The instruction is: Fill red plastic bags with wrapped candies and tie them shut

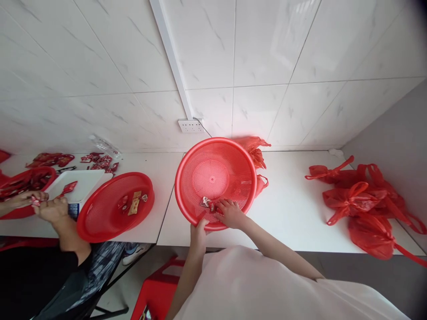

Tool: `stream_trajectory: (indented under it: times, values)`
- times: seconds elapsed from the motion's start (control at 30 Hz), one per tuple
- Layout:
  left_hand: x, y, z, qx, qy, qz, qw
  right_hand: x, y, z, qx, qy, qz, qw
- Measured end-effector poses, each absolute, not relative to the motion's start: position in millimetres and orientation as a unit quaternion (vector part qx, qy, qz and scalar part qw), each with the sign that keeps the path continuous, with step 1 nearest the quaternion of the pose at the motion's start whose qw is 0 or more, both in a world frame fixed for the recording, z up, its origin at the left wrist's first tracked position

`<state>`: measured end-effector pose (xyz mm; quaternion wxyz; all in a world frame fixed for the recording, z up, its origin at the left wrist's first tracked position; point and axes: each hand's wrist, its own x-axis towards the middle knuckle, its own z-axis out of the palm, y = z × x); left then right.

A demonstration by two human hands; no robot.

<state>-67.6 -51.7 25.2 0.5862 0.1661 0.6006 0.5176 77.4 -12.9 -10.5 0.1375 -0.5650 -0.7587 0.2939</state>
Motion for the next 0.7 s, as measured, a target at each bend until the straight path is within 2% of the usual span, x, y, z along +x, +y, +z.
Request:
stream_trajectory:
  times: [0.27, 0.37, 0.5, 0.57, 0.7]
  values:
    - [-64.2, -60.8, 19.8, 0.156, 0.599, 0.502, 0.604, 91.3, -14.2, -16.0, -0.505, -0.690, 0.432, 0.287]
    - [-66.6, -59.7, 20.0, 0.161, 0.600, 0.496, 0.607, 92.6, -12.6, -17.8, -0.527, -0.600, 0.486, 0.355]
    - [-81.9, -52.7, 18.3, 0.164, 0.614, 0.497, 0.591, 104.3, -6.6, -14.9, -0.471, -0.465, 0.591, 0.461]
    - [-95.2, -47.6, 16.8, 0.167, 0.632, 0.499, 0.570, 115.0, -5.5, -16.7, -0.459, -0.424, 0.620, 0.474]
    - [-124.6, -38.3, 17.9, 0.161, 0.660, 0.527, 0.511, 137.2, -17.2, -39.0, -0.467, -0.329, 0.695, 0.436]
